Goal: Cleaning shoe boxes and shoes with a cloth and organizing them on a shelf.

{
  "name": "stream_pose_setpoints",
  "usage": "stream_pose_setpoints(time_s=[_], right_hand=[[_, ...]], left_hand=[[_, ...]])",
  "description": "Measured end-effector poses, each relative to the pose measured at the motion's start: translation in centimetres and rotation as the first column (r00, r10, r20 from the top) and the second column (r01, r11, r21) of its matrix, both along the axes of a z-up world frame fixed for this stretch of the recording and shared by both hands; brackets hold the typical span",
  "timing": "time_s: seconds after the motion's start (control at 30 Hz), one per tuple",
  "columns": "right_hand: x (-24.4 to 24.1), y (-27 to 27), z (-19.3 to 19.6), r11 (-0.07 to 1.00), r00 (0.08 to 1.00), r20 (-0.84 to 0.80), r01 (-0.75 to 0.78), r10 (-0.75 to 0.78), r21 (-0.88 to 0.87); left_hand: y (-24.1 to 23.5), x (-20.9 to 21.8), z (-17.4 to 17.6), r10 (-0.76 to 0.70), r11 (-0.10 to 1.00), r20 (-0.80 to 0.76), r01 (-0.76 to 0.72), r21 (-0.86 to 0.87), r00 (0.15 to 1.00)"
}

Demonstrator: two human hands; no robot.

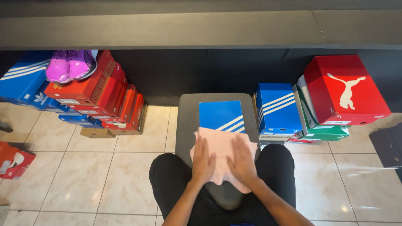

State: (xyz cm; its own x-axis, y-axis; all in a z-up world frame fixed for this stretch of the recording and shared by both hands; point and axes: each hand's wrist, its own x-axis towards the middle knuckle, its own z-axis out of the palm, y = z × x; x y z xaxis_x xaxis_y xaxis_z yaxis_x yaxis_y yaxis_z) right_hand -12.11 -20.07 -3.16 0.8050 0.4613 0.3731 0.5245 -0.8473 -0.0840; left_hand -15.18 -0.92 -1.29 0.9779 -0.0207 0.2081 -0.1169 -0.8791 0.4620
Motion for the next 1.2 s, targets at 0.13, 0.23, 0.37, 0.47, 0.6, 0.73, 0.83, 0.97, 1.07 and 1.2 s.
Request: stream_pose_setpoints(time_s=[0.13,0.23,0.37,0.47,0.6,0.73,0.83,0.97,1.07,1.2], right_hand=[[-1.2,1.2,8.8,0.557,0.745,-0.666,0.56,-0.016,0.613],[-1.2,0.2,10.9,0.094,0.455,-0.785,0.839,0.421,0.536],[0.3,0.4,9.8,-0.06,0.301,-0.829,0.949,0.472,0.31],[2.7,0.8,11.1,0.037,0.295,-0.843,0.937,0.449,0.347],[6.5,1.5,10.6,0.051,0.301,-0.847,0.932,0.437,0.358],[11.8,1.6,8.5,0.13,0.292,-0.869,0.92,0.399,0.369],[14.4,4.1,14.1,0.218,0.289,-0.9,0.903,0.327,0.37],[18.2,5.8,16.6,0.342,0.279,-0.939,0.879,0.201,0.334],[22.6,4.4,10.4,0.387,0.304,-0.936,0.853,0.175,0.35],[23.0,3.4,8.4,0.372,0.321,-0.927,0.85,0.194,0.373]], left_hand=[[1.0,-0.2,0.9,0.003,0.492,-0.207,-0.182,-0.851,0.978],[1.4,1.3,0.4,-0.066,0.08,-0.272,-0.266,-0.961,0.96],[-1.0,-1.3,14.0,-0.041,0.133,-0.35,-0.342,-0.93,0.936],[-0.1,0.5,9.1,-0.043,0.146,-0.356,-0.347,-0.926,0.933],[1.6,5.0,4.1,-0.04,0.214,-0.332,-0.317,-0.924,0.942],[2.5,10.2,5.2,-0.039,0.289,-0.366,-0.341,-0.895,0.93],[3.3,14.6,5.7,-0.019,0.356,-0.356,-0.327,-0.876,0.934],[4.3,19.4,3.6,0.023,0.411,-0.365,-0.341,-0.845,0.931],[4.1,21.0,6.6,0.015,0.381,-0.381,-0.358,-0.853,0.925],[4.7,21.9,2.6,0.052,0.405,-0.343,-0.334,-0.851,0.938]])
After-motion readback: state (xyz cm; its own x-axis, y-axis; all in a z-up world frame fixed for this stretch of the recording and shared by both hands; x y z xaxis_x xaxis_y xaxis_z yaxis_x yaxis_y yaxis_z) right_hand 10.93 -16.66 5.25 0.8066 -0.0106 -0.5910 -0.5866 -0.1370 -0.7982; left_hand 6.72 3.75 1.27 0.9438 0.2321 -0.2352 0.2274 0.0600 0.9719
